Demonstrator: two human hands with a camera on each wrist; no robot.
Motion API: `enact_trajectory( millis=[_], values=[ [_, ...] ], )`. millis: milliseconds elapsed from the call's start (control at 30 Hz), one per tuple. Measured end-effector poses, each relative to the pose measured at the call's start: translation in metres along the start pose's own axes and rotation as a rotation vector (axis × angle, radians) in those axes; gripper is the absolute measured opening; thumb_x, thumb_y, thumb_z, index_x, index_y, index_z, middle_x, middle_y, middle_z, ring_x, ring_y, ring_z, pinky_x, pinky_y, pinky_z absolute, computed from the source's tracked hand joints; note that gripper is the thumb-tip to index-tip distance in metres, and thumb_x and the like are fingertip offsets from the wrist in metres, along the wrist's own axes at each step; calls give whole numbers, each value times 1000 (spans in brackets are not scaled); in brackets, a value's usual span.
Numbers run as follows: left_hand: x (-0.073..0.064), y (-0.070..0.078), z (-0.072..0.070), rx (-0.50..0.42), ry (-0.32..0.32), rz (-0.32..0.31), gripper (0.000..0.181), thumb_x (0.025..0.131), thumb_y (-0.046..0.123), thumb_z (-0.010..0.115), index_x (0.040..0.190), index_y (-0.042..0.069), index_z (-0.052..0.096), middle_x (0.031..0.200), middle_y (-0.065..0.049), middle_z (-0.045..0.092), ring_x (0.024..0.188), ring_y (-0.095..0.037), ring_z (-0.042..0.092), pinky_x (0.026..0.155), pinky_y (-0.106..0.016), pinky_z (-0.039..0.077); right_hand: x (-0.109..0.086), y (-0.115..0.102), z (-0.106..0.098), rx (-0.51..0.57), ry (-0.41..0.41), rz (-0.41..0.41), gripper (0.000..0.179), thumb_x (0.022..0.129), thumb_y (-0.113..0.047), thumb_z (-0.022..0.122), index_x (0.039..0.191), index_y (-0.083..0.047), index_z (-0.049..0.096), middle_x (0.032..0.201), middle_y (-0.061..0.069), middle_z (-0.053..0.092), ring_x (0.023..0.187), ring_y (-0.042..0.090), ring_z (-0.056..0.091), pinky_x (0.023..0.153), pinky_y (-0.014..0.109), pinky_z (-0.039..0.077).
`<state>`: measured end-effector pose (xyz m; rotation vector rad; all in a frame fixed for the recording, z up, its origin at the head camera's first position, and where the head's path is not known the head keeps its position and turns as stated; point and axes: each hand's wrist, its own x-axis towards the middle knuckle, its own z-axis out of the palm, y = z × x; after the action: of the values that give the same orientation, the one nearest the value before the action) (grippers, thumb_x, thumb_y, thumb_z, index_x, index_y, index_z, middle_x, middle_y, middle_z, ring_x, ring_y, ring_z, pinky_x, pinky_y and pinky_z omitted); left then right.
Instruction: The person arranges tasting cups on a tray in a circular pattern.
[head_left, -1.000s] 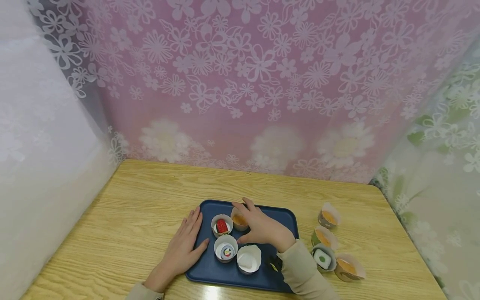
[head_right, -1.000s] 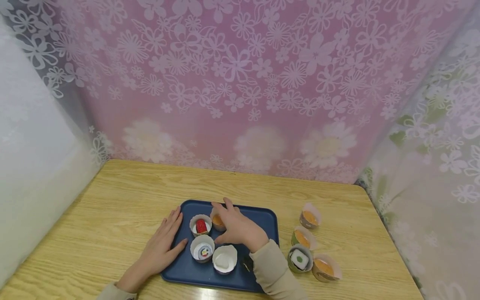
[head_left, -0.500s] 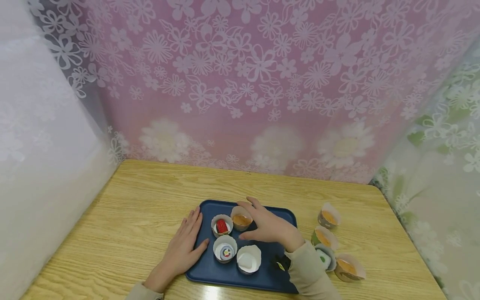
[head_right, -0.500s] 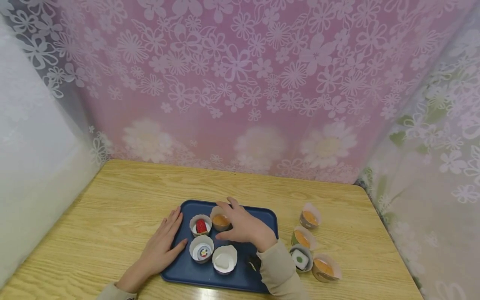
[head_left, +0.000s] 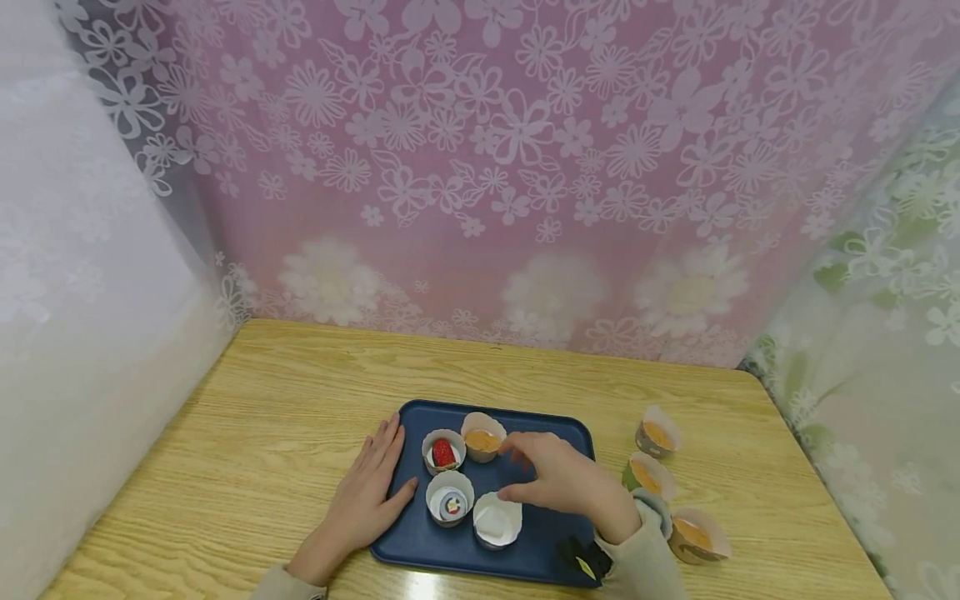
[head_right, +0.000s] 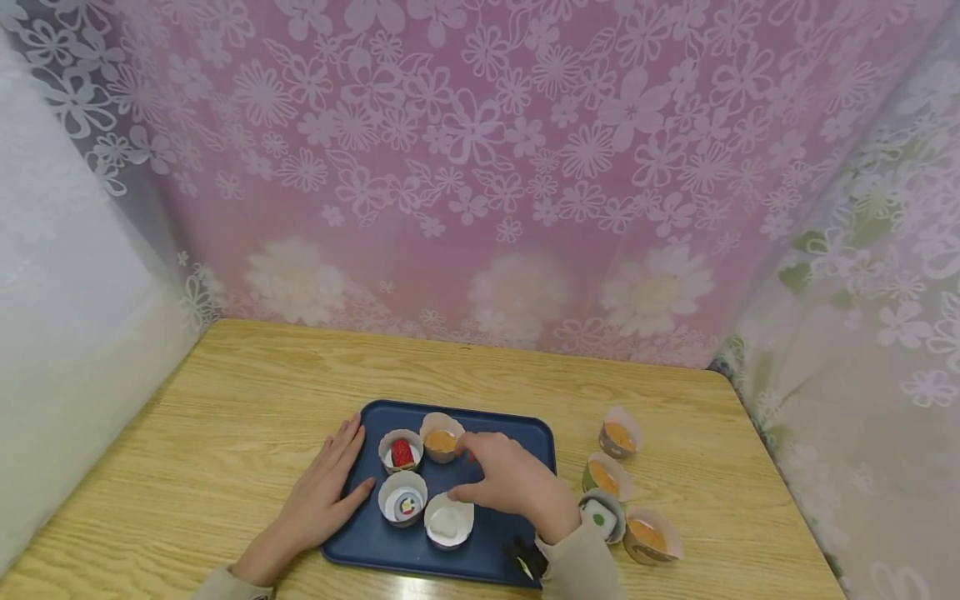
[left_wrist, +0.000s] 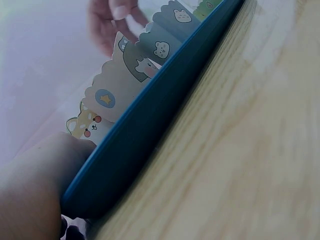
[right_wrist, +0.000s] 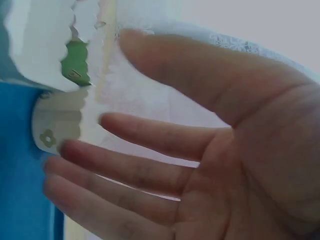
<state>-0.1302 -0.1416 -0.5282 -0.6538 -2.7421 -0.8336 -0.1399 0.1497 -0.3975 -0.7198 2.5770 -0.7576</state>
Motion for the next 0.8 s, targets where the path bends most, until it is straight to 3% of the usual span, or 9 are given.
enact_trajectory(
  millis=[200, 400, 800],
  values=[
    [-1, -1, 1, 11, -1, -4, 76, 94, 29, 66, 151, -7, 31, 163, -17, 19, 149, -35, 19, 118, -52, 20, -5, 7, 10, 59, -51, -74, 7, 90, -15, 73, 89, -12, 67, 78, -8, 61, 67, 6, 54, 62, 23, 49],
    [-1, -2, 2, 10, -1, -4, 76, 94, 30, 65, 152, -6, 31, 163, -16, 18, 149, -35, 19, 119, -51, 19, -3, 11, 22, 62, -31, -63, 16, 90, -7, 69, 78, -16, 62, 66, -10, 52, 56, 3, 45, 52, 21, 42],
    [-1, -3, 2, 5, -2, -6, 76, 94, 30, 65, 152, -6, 31, 164, -15, 18, 150, -33, 18, 120, -48, 17, 4, 8, 30, 83, 37, -76, 22, 89, -1, 64, 74, -16, 59, 62, -9, 52, 52, 3, 45, 47, 20, 39]
  ],
)
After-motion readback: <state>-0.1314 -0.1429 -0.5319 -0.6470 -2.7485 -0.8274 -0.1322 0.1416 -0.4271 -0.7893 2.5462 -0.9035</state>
